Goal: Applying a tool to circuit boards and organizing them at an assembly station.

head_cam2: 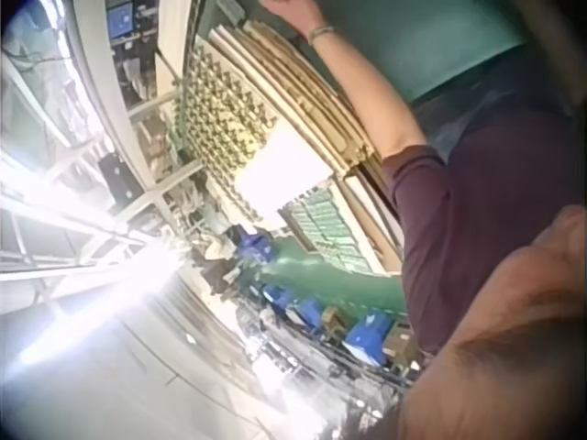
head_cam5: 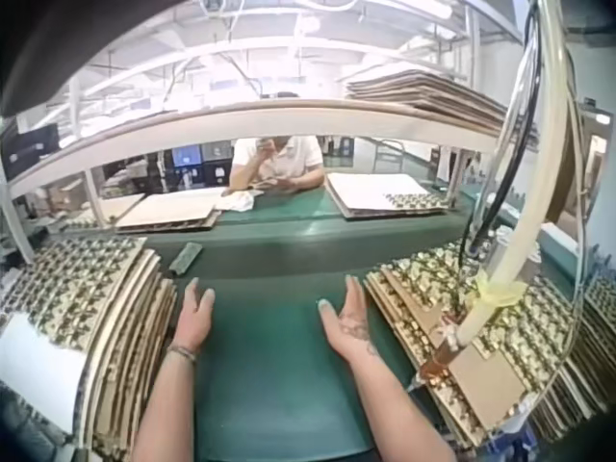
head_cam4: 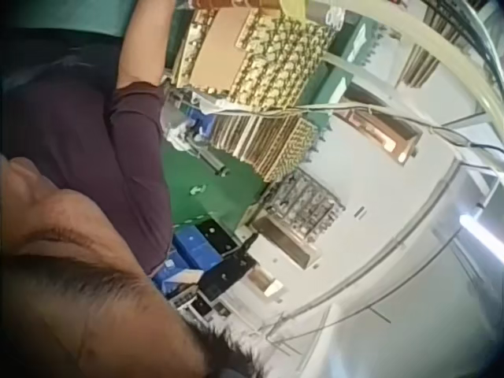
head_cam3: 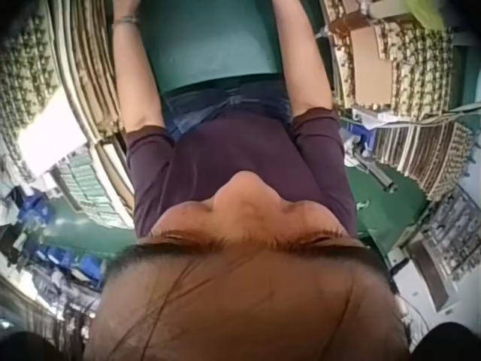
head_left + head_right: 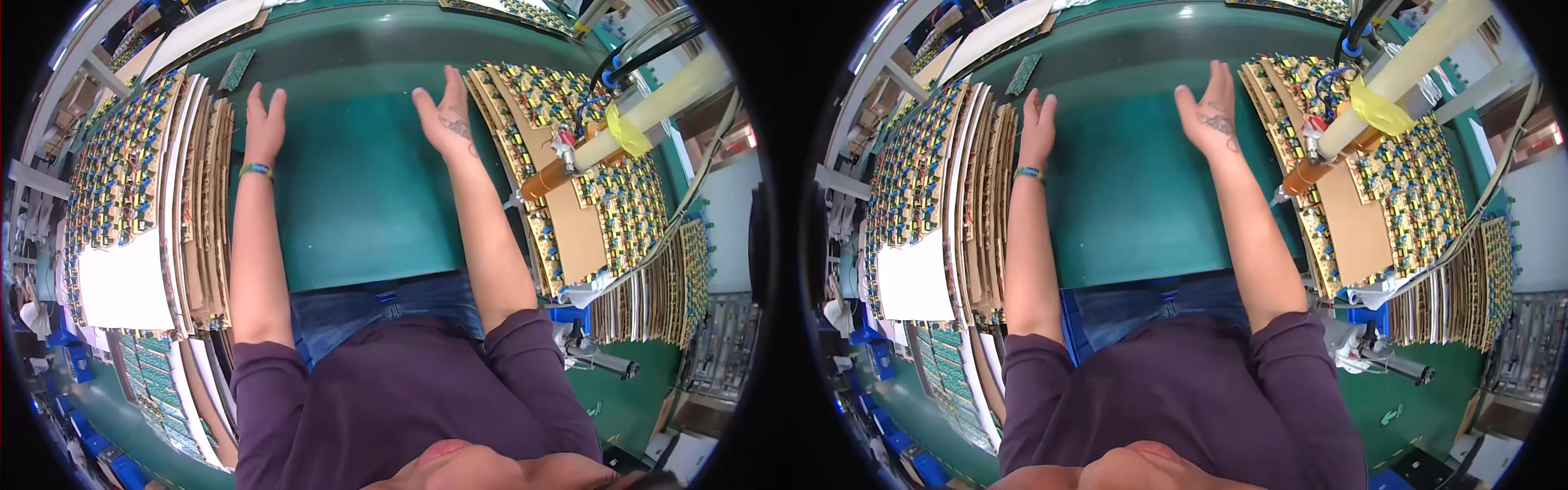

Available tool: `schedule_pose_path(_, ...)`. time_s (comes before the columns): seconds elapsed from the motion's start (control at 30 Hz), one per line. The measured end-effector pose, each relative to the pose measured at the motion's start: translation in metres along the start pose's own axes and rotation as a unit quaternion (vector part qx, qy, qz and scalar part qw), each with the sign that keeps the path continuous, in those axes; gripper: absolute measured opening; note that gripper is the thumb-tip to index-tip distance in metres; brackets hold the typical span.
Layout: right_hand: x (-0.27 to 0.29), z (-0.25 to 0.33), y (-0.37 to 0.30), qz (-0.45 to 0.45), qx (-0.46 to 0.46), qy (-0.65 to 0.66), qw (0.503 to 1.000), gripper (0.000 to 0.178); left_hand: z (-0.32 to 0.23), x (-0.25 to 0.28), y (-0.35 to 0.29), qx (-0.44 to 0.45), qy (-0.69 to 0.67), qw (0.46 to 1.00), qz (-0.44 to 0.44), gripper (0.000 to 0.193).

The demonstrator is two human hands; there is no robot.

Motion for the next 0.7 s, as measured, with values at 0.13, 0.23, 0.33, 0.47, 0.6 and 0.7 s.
schedule_pose_path(0.13, -0.013, -0.021, 0.028, -0.067, -0.039, 0.011, 0.997, 0.069, 0.029, -0.008, 0.040, 0.072, -0.157, 0.984, 0.040, 0.067)
schedule_pose_path(0.23, -0.038, -0.036, 0.044, -0.080, -0.061, 0.026, 0.995, 0.066, 0.026, -0.014, 0.055, 0.080, -0.104, 0.991, 0.000, 0.067)
schedule_pose_path(0.33, -0.072, -0.046, 0.061, -0.060, -0.081, 0.033, 0.994, 0.065, 0.017, -0.026, 0.054, 0.086, -0.045, 0.995, -0.005, 0.065)
schedule_pose_path(0.47, -0.125, -0.039, 0.081, 0.004, -0.097, 0.047, 0.994, 0.063, 0.034, -0.043, 0.081, 0.040, -0.036, 0.998, -0.011, 0.059)
schedule_pose_path(0.6, -0.162, -0.042, 0.089, 0.029, -0.068, 0.068, 0.995, 0.061, 0.026, -0.076, 0.091, 0.003, 0.014, 1.000, 0.001, 0.062)
schedule_pose_path(0.7, -0.193, -0.028, 0.096, 0.048, 0.000, 0.083, 0.995, 0.058, 0.021, -0.085, 0.096, 0.003, 0.044, 0.999, 0.027, 0.063)
Point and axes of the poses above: each hand's wrist, its own y-axis towards the middle knuckle, its own x-axis out of the back of the hand, z = x × y, the point moved 8 cm from there along y, towards the middle knuckle, and after that the axes turned 6 degrees about y, right-handed, at the moved point
